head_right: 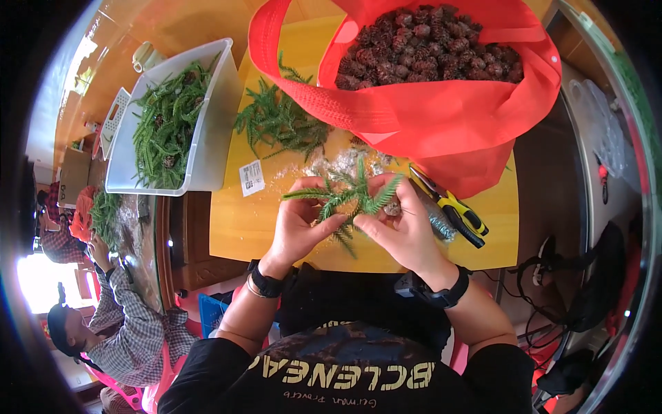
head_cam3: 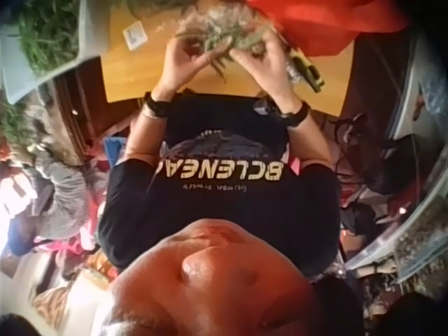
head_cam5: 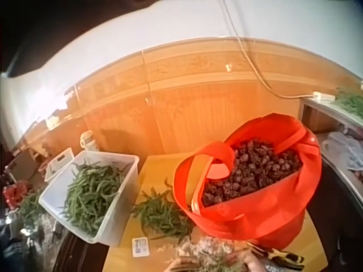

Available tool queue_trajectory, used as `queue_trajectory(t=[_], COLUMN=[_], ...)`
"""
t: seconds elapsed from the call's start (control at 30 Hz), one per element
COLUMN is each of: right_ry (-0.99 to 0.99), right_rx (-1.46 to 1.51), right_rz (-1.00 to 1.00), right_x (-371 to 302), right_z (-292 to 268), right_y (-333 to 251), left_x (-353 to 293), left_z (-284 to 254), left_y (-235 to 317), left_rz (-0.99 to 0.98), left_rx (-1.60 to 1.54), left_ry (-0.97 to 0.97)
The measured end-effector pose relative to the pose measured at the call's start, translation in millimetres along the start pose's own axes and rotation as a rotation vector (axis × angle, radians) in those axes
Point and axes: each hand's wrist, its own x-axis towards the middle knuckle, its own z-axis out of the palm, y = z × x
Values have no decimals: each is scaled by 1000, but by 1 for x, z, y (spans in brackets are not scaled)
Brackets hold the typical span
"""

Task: Trim leaves from green plant branches using scissors and sort small brown objects.

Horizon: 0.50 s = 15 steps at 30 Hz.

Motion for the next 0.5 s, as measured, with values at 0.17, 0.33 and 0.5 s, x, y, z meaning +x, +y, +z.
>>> queue_trajectory(t=[0.17,0.33,0.5], right_ry=[-10,-62,-58], right_rx=[4,-52,-8], right_rz=[103,20,167], right_x=[0,-2,-4], right_z=[2,5,2], right_y=[2,5,3], left_x=[-1,-2,-4], left_z=[-11,-10,-9], left_y=[-3,-5,4], left_rz=[65,14,-102], left_rx=[116,-65,-111], left_ry=[-179,-229,-236])
